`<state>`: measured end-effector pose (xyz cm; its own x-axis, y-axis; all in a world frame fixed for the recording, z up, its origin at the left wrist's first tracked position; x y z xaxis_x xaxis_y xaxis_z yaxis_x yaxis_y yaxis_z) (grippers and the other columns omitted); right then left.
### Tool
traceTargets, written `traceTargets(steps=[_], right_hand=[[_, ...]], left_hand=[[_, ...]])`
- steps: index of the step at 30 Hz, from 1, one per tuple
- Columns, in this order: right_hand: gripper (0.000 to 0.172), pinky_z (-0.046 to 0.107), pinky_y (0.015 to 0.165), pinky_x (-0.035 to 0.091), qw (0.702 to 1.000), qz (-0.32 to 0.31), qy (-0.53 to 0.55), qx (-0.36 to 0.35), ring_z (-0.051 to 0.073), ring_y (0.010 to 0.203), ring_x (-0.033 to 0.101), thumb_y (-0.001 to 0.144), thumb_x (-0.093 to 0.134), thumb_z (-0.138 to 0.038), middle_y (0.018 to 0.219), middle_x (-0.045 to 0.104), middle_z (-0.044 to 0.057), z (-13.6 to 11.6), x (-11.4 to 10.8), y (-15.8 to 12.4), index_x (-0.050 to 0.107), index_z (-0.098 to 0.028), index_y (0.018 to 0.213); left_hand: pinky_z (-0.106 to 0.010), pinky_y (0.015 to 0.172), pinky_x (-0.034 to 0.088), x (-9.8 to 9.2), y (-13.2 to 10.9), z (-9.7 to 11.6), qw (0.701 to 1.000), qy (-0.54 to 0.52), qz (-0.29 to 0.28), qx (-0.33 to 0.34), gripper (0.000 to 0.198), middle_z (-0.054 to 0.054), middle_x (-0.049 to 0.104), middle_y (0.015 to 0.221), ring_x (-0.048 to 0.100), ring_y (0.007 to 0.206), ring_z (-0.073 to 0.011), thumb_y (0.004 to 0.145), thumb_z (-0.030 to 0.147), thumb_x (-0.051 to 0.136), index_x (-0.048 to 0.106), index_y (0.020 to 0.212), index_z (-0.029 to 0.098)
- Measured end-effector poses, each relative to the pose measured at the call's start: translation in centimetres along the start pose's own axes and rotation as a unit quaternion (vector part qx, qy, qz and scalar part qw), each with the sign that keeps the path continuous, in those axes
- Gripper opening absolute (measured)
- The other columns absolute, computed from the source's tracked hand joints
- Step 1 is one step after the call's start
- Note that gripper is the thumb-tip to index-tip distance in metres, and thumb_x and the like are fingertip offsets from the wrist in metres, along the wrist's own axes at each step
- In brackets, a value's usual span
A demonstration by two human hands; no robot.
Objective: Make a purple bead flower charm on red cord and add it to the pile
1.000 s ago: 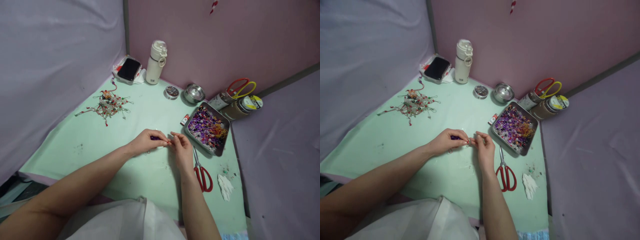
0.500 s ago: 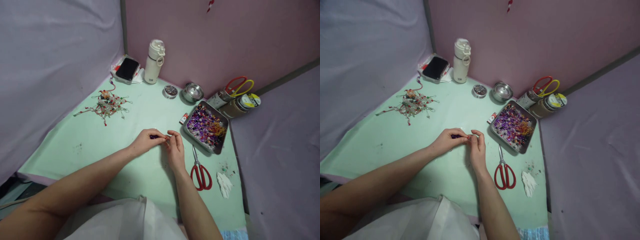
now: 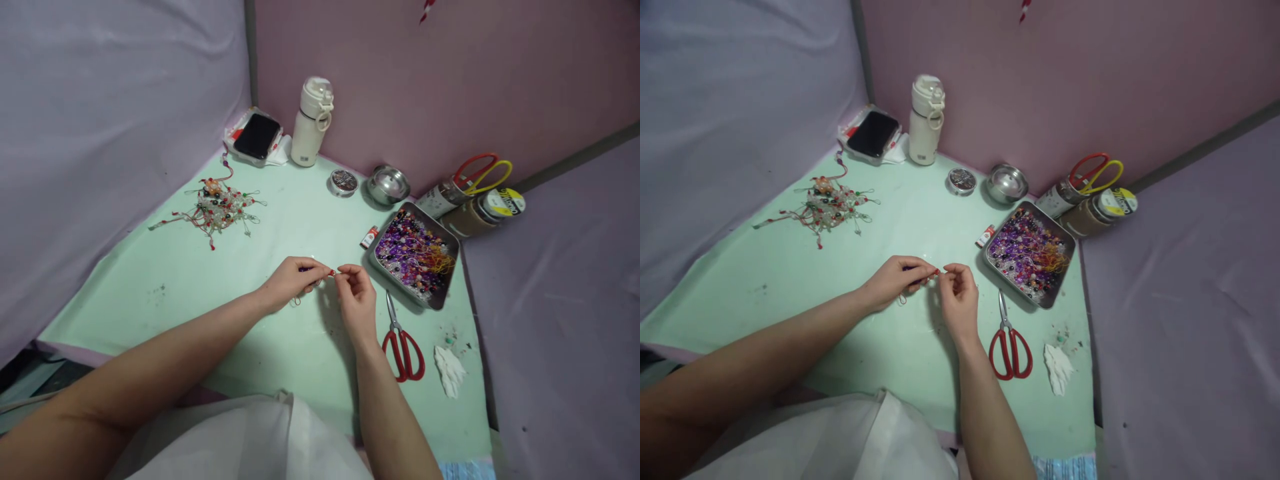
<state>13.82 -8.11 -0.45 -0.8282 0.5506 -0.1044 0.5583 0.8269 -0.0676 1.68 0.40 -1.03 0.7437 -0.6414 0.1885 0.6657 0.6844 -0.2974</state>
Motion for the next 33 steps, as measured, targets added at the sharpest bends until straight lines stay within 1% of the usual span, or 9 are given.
traceTargets(steps=[5, 11, 16, 18, 21, 24, 27, 30, 33], right_hand=[[0.014, 0.024, 0.055, 0.038, 0.996, 0.014, -0.065, -0.065, 0.011, 0.059, 0.045, 0.083, 0.06, -0.034, 0.069, 0.053, -0.003, -0.3, 0.0, -0.2, 0.057, -0.02, 0.083], [0.011, 0.026, 0.062, 0.043, 0.986, -0.035, -0.116, -0.116, 0.013, 0.068, 0.053, 0.086, 0.057, -0.03, 0.077, 0.059, 0.0, -0.1, 0.2, -0.6, 0.059, -0.02, 0.084], [0.017, 0.024, 0.054, 0.039, 0.99, -0.014, -0.102, -0.094, 0.011, 0.056, 0.046, 0.085, 0.059, -0.031, 0.069, 0.051, -0.005, 0.2, 0.2, -0.7, 0.054, -0.021, 0.097], [0.018, 0.024, 0.054, 0.039, 0.989, -0.011, -0.111, -0.092, 0.011, 0.056, 0.045, 0.085, 0.059, -0.031, 0.068, 0.05, -0.005, 0.2, 0.2, -0.6, 0.054, -0.021, 0.099], [0.012, 0.026, 0.057, 0.04, 0.986, -0.008, -0.145, -0.086, 0.012, 0.059, 0.048, 0.085, 0.058, -0.032, 0.07, 0.055, -0.002, 0.0, 0.1, -0.7, 0.059, -0.02, 0.089], [0.014, 0.027, 0.059, 0.039, 0.981, -0.038, -0.163, -0.092, 0.013, 0.061, 0.049, 0.086, 0.057, -0.031, 0.07, 0.058, -0.001, -0.3, 0.1, -0.9, 0.06, -0.02, 0.078], [0.014, 0.027, 0.058, 0.038, 0.98, -0.06, -0.161, -0.101, 0.013, 0.059, 0.047, 0.085, 0.058, -0.03, 0.067, 0.056, -0.002, -0.7, 0.1, -1.1, 0.059, -0.021, 0.075], [0.014, 0.027, 0.057, 0.037, 0.984, -0.057, -0.143, -0.091, 0.012, 0.059, 0.046, 0.085, 0.058, -0.029, 0.065, 0.054, -0.002, -0.7, 0.0, -1.1, 0.059, -0.021, 0.074], [0.014, 0.026, 0.057, 0.037, 0.99, -0.042, -0.115, -0.07, 0.012, 0.06, 0.046, 0.085, 0.059, -0.031, 0.067, 0.053, -0.002, -0.5, -0.2, -0.8, 0.059, -0.02, 0.075]], left_hand=[[-0.022, 0.046, 0.023, 0.2, 0.2, -0.4, 0.999, -0.046, -0.002, -0.021, 0.026, 0.001, 0.053, 0.062, 0.039, 0.049, -0.0054, 0.074, 0.036, 0.07, 0.073, 0.083, 0.013], [-0.022, 0.049, 0.028, 0.3, 0.3, -0.2, 0.996, -0.085, 0.029, -0.029, 0.022, -0.004, 0.063, 0.076, 0.043, 0.053, -0.0048, 0.069, 0.03, 0.073, 0.073, 0.081, 0.012], [-0.021, 0.047, 0.026, 0.0, 0.3, 0.4, 0.991, -0.119, 0.048, -0.022, 0.021, -0.004, 0.062, 0.073, 0.04, 0.052, -0.004, 0.068, 0.026, 0.073, 0.073, 0.083, 0.011], [-0.021, 0.046, 0.024, -0.2, 0.4, 0.6, 0.989, -0.134, 0.058, -0.025, 0.02, -0.003, 0.061, 0.073, 0.04, 0.052, -0.0036, 0.067, 0.025, 0.074, 0.073, 0.082, 0.011], [-0.02, 0.043, 0.019, -0.5, 0.5, 0.6, 0.986, -0.15, 0.057, -0.036, 0.021, -0.003, 0.058, 0.07, 0.039, 0.051, -0.003, 0.067, 0.025, 0.075, 0.073, 0.083, 0.01], [-0.019, 0.042, 0.016, -0.7, 0.7, 0.3, 0.983, -0.175, 0.029, -0.055, 0.024, -0.001, 0.053, 0.066, 0.039, 0.05, -0.0028, 0.068, 0.026, 0.076, 0.072, 0.086, 0.01], [-0.018, 0.042, 0.02, -0.8, 0.9, 0.0, 0.975, -0.211, 0.008, -0.071, 0.025, -0.002, 0.054, 0.069, 0.04, 0.053, -0.0029, 0.068, 0.025, 0.077, 0.072, 0.086, 0.009], [-0.016, 0.044, 0.025, -0.8, 0.9, 0.2, 0.967, -0.244, 0.008, -0.075, 0.023, -0.004, 0.057, 0.076, 0.043, 0.059, -0.0034, 0.066, 0.022, 0.078, 0.071, 0.084, 0.008], [-0.016, 0.044, 0.024, -0.9, 0.8, 0.5, 0.97, -0.232, 0.004, -0.071, 0.022, -0.001, 0.054, 0.069, 0.041, 0.054, -0.0028, 0.066, 0.023, 0.078, 0.07, 0.082, 0.01]])
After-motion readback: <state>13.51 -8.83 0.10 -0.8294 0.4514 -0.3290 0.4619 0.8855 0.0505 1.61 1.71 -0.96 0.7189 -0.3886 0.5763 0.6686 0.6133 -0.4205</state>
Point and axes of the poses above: each hand's wrist, its own y-axis towards the middle knuckle, its own x-axis out of the palm, z = x × y, the point moved 2 cm from there along y, towards the middle knuckle
